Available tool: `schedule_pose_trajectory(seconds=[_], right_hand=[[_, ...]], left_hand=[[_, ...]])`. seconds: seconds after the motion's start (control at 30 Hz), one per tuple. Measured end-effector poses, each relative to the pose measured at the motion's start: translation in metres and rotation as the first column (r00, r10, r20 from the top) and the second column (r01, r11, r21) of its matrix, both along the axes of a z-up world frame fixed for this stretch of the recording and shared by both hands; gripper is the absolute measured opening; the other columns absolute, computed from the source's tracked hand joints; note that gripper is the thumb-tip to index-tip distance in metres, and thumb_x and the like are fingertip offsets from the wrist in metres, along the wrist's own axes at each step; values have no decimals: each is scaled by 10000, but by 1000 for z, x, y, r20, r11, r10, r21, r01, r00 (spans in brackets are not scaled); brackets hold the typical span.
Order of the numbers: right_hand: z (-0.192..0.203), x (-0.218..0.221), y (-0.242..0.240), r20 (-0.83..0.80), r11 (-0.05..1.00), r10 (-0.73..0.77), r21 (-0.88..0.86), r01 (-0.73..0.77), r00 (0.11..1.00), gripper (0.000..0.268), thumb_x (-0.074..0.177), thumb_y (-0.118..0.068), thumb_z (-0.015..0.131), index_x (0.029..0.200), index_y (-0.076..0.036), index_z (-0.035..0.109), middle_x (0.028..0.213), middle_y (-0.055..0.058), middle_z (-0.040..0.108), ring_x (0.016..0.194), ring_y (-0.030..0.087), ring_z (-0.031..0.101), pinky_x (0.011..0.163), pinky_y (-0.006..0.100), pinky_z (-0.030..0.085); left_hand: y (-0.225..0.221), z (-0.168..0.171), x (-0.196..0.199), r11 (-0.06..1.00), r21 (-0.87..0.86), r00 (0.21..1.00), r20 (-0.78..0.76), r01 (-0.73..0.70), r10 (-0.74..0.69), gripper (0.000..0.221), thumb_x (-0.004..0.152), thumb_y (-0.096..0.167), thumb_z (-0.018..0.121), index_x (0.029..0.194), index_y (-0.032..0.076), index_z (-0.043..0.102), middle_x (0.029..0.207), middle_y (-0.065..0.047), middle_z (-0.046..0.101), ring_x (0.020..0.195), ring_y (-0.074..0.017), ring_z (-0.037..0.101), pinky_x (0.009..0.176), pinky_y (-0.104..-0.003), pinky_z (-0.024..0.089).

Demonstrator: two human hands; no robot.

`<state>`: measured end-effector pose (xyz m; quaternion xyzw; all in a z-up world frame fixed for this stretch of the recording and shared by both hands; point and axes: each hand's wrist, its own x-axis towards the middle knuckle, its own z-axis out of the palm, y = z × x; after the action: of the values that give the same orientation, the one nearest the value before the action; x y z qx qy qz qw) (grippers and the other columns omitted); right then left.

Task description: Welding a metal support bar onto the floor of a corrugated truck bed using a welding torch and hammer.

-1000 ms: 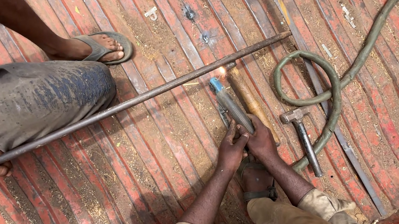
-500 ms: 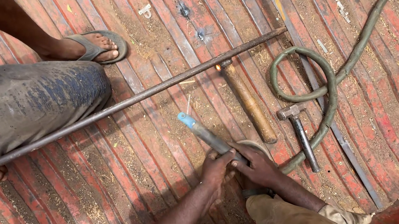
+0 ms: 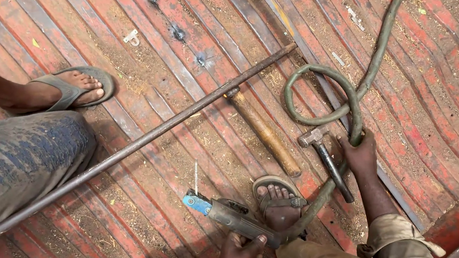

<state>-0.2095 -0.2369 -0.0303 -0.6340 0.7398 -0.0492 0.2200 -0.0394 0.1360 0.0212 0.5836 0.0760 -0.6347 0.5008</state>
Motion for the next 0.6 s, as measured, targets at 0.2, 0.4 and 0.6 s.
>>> schedule_pose_trajectory(seconds=[0.2, 0.4, 0.6], right_hand=[[6, 5, 10, 92, 935, -49, 355, 13, 995, 898, 809, -462, 797, 1448, 48, 425, 1270, 287, 606, 1077, 391, 711, 962, 539, 622], [-19, 24, 70, 25, 977, 209, 26, -210, 978, 1118, 612, -290, 985, 1405, 102, 303, 1156, 290, 545, 1012, 414, 616, 752, 528, 578], [41, 46, 38, 114, 855, -21, 516, -41, 993, 721, 786, -234, 851, 1352, 5, 473, 1022, 208, 729, 773, 271, 737, 715, 436, 632]], left_hand=[[-15, 14, 13, 988, 121, 994, -73, 93, -84, 338, 865, 85, 753, 1179, 11, 652, 972, -118, 780, 835, -175, 692, 715, -352, 537], [-11, 12, 33, 986, 85, 989, -48, 143, -139, 654, 820, 126, 819, 1404, 37, 539, 1150, -164, 738, 1163, -283, 742, 1022, -429, 555], [-37, 60, 58, 989, 71, 988, -92, 128, -121, 732, 812, 157, 790, 1476, 33, 507, 1172, -219, 769, 1171, -319, 750, 1061, -493, 543]])
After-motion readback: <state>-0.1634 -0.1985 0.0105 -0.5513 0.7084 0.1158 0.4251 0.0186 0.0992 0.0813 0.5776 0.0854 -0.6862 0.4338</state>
